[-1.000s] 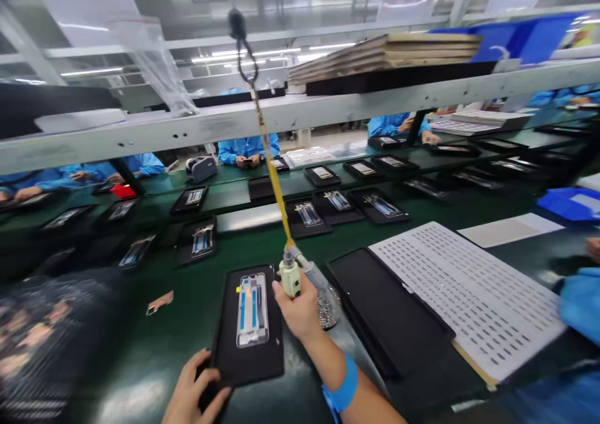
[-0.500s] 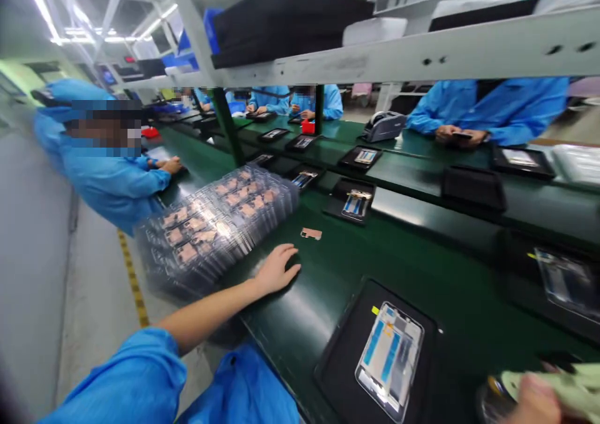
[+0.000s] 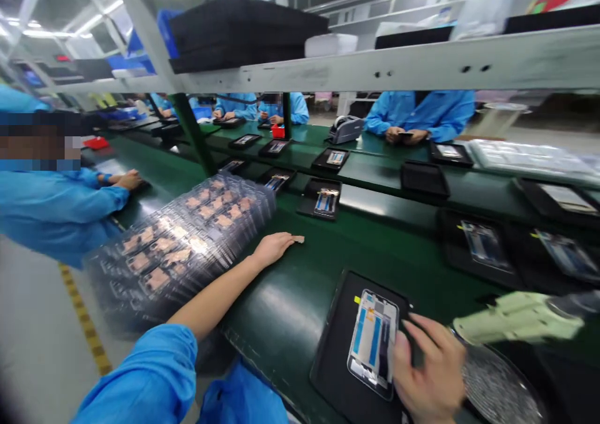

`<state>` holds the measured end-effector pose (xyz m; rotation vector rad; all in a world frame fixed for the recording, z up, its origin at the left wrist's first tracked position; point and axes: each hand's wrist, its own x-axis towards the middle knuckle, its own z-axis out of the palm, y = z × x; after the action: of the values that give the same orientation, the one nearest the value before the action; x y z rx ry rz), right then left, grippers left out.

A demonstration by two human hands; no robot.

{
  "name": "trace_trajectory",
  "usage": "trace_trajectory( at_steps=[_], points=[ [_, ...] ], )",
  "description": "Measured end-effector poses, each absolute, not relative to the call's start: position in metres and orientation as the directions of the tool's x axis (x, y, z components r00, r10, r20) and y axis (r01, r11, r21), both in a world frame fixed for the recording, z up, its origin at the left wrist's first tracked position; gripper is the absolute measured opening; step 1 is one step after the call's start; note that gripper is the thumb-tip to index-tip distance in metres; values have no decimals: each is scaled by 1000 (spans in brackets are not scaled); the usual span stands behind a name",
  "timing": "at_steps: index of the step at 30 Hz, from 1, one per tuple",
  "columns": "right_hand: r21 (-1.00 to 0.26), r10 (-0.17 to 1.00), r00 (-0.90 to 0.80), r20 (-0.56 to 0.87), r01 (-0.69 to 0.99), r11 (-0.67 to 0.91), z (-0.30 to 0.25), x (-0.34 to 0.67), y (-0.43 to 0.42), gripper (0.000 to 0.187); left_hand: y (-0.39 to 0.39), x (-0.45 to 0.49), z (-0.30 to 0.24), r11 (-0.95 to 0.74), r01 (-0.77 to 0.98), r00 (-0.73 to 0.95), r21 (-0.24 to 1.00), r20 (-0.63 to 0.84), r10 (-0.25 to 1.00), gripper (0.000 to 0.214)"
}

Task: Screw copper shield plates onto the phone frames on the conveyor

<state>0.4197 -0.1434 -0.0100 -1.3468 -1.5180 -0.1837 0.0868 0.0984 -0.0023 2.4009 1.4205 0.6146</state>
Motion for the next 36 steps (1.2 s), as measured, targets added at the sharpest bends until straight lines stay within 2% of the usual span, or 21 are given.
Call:
trace_trajectory(
  at_steps=[2,4,9,12,15,18,26,30,36],
  points=[
    [-499,617,145,773,739,452,-6,402,-139,10,93,86,5,-510,744,466,431,211,859,28],
    [-547,684,111,721,697,463,-1,389,-132,12,77,95,13,-559,711,519,426,216,827,36],
    [-701,871,57,488,620,352,6,380,-114,43,11,162,29,-755,469,772,458,203,603,30],
    [-742,909,44,414,595,309,9,395,-108,36,-12,207,33,-789,365,829,494,213,517,28],
    [-758,900,161,405,610,233,7,422,-107,37,-12,236,31,-769,392,797,504,231,558,31],
    [-758,850,280,446,623,192,-1,442,-108,39,-7,246,24,-781,417,810,465,201,551,19],
    [-771,785,368,499,603,208,-18,437,-105,31,-23,259,19,-847,431,871,310,101,481,23],
    [-781,778,390,493,593,197,-20,437,-106,34,-24,270,16,-844,428,873,325,95,479,17],
    [-788,819,357,450,591,175,-23,437,-111,36,-31,259,13,-825,374,870,424,148,471,8]
  ],
)
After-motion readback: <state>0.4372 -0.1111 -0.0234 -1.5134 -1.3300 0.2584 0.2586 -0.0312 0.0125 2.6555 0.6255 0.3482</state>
